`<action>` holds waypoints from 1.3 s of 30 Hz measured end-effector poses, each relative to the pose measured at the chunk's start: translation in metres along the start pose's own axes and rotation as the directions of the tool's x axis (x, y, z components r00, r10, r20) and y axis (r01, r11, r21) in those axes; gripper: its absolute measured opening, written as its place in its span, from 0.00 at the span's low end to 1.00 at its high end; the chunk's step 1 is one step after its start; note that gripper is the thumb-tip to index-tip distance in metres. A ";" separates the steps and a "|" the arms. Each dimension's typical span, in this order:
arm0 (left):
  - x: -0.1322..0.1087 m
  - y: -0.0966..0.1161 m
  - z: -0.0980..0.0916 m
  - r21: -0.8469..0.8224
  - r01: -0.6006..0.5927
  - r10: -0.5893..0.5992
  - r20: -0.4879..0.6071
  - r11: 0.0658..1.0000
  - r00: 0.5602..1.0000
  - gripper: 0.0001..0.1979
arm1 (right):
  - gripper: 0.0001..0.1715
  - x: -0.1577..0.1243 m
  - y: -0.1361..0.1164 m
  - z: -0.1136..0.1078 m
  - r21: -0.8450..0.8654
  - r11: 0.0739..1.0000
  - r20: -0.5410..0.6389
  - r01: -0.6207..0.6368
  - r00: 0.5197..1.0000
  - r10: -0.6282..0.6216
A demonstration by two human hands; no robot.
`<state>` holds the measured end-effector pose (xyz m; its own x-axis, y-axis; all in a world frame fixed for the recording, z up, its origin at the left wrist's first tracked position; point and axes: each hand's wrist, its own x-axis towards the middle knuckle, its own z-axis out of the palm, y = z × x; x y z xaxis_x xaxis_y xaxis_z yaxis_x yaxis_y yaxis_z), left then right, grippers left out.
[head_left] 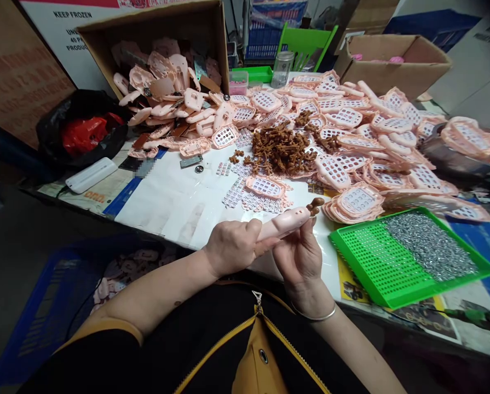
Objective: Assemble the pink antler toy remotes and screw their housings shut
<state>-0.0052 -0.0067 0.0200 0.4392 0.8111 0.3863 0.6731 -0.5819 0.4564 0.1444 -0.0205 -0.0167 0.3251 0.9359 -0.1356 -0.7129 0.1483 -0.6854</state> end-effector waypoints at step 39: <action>-0.007 -0.045 0.003 -0.837 0.495 -0.225 0.542 -0.234 0.810 0.29 | 0.37 -0.011 -0.025 0.019 -0.490 -0.356 0.861 0.795 0.506 -0.054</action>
<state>-0.0370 0.0144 -0.0052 0.5269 0.8199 -0.2238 -0.4381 0.4876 0.7552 0.1468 -0.0281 0.0151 -0.3319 0.7410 0.5838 0.8172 0.5349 -0.2144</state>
